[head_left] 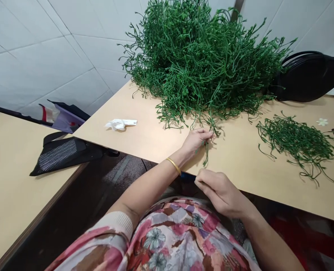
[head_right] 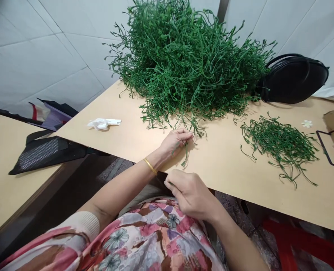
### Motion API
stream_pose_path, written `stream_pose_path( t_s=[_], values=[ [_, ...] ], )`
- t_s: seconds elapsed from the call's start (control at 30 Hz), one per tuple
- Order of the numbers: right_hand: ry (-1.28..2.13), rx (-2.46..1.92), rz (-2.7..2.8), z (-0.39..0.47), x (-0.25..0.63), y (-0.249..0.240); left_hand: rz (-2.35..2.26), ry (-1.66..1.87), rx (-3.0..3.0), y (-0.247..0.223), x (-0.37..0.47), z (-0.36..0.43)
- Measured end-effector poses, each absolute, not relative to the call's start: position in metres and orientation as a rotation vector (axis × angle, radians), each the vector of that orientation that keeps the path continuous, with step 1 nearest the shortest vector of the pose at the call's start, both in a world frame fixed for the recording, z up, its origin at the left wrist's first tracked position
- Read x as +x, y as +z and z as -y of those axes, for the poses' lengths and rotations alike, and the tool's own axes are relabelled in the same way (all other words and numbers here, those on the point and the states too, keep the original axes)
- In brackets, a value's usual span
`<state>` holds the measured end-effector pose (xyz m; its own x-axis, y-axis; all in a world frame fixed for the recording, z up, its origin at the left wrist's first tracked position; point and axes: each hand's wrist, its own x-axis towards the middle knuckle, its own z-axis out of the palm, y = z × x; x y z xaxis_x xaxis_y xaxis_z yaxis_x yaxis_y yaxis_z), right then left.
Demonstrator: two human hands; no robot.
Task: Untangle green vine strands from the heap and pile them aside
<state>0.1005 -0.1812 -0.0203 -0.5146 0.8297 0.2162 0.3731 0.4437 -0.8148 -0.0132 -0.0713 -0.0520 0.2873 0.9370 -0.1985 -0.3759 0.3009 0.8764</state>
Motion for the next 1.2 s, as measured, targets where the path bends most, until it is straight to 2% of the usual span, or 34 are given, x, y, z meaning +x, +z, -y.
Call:
stream_pose_path(
  t_s=[0.1,0.23,0.3,0.4,0.5,0.57,0.63,0.7,0.77,0.97,1.2],
  values=[
    [0.592,-1.145,1.843,0.185,0.122,-0.001,-0.802,0.947,0.84,-0.051,-0.019,0.067],
    [-0.18,-1.582,1.45,0.152,0.193,0.012,-0.713,0.947,0.793,-0.048,-0.023,0.069],
    [-0.41,-1.867,1.448,0.135,0.23,0.01,-0.698,0.942,0.774,-0.045,-0.023,0.07],
    [-0.472,-2.129,1.568,0.127,0.263,0.001,-0.7,0.919,0.767,-0.043,-0.021,0.071],
    [-0.435,-2.119,1.533,0.136,0.252,-0.007,-0.715,0.926,0.779,-0.043,-0.02,0.071],
    [-0.286,-2.018,1.528,0.143,0.225,-0.01,-0.749,0.917,0.809,-0.043,-0.019,0.072],
    [0.119,-1.819,1.484,0.147,0.191,-0.015,-0.788,0.903,0.837,-0.043,-0.017,0.073],
    [0.715,-1.612,1.475,0.146,0.158,-0.022,-0.802,0.902,0.849,-0.043,-0.015,0.075],
    [0.997,-1.48,1.464,0.141,0.133,-0.031,-0.777,0.915,0.848,-0.044,-0.013,0.076],
    [1.006,-1.457,1.499,0.123,0.108,-0.039,-0.682,0.923,0.799,-0.049,-0.014,0.075],
    [1.209,-1.344,1.375,0.119,0.104,-0.031,-0.634,0.898,0.758,-0.05,-0.016,0.071]
  ],
)
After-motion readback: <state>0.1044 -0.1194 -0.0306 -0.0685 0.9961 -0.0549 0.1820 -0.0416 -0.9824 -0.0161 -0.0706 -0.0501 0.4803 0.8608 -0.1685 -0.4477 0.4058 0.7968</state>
